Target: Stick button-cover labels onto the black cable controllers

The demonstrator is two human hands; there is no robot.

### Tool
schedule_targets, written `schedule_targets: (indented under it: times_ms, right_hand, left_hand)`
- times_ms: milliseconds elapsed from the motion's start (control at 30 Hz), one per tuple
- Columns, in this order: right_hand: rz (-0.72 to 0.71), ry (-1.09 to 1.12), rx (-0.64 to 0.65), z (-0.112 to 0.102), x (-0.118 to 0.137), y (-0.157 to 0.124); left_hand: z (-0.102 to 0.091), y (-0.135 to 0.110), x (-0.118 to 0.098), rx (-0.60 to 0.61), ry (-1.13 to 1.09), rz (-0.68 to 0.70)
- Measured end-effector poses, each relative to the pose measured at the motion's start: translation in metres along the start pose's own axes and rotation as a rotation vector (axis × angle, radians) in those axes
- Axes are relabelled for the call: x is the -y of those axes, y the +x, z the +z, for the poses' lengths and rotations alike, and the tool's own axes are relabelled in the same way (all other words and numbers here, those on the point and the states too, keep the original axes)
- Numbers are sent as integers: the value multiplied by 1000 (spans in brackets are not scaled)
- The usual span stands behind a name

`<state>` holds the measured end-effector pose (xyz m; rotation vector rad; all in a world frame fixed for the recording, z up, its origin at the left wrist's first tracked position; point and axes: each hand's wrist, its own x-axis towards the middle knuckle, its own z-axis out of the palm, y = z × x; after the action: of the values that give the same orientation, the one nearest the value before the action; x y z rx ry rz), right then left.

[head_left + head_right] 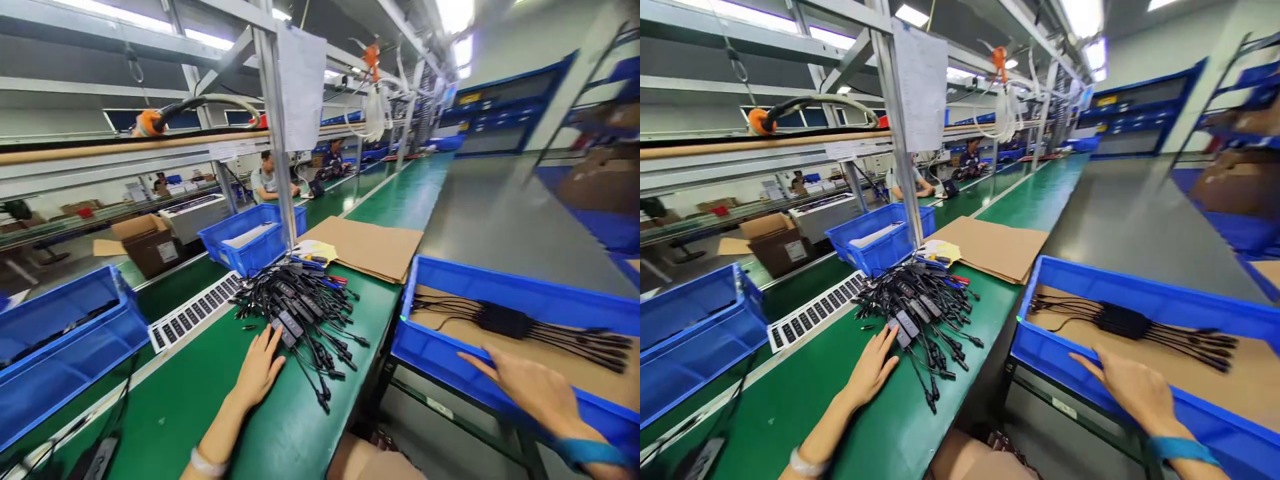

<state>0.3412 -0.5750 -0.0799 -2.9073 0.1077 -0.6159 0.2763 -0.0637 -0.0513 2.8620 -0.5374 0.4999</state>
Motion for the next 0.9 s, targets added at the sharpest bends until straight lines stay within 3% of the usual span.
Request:
schedule_targets:
  times_ms: [100, 200, 300, 400, 467, 567, 667, 733, 800, 900]
  right_hand:
    - [-2, -186, 164, -7, 19, -4]
    - [-1, -263, 203, -17, 32, -10]
    - [-19, -249, 221, -16, 27, -12]
    - [-88, -102, 136, -8, 24, -2]
    - [-225, 104, 24, -3, 41, 14]
    - [-489, 497, 3, -5, 107, 38]
    - [-781, 711, 227, -16, 199, 45]
    - [-941, 653, 309, -22, 257, 40]
    - [-994, 436, 307, -23, 302, 32]
    - [-959, 189, 284, -17, 336, 20]
  left_hand:
    - [-3, -2, -2, -3, 5, -45]
    - [-1, 3, -3, -32, 8, -81]
    - [1, 15, -5, -36, 34, -20]
    - [-3, 26, -11, -33, 98, 54]
    - [-10, 30, -15, -47, 157, 65]
    - [-30, 24, -19, -60, 251, 55]
    - [-57, 6, -25, -48, 349, 27]
    - [-73, -10, -32, -24, 393, 16]
    - [-81, -27, -45, 9, 391, 32]
    - [-77, -46, -69, 97, 284, -17]
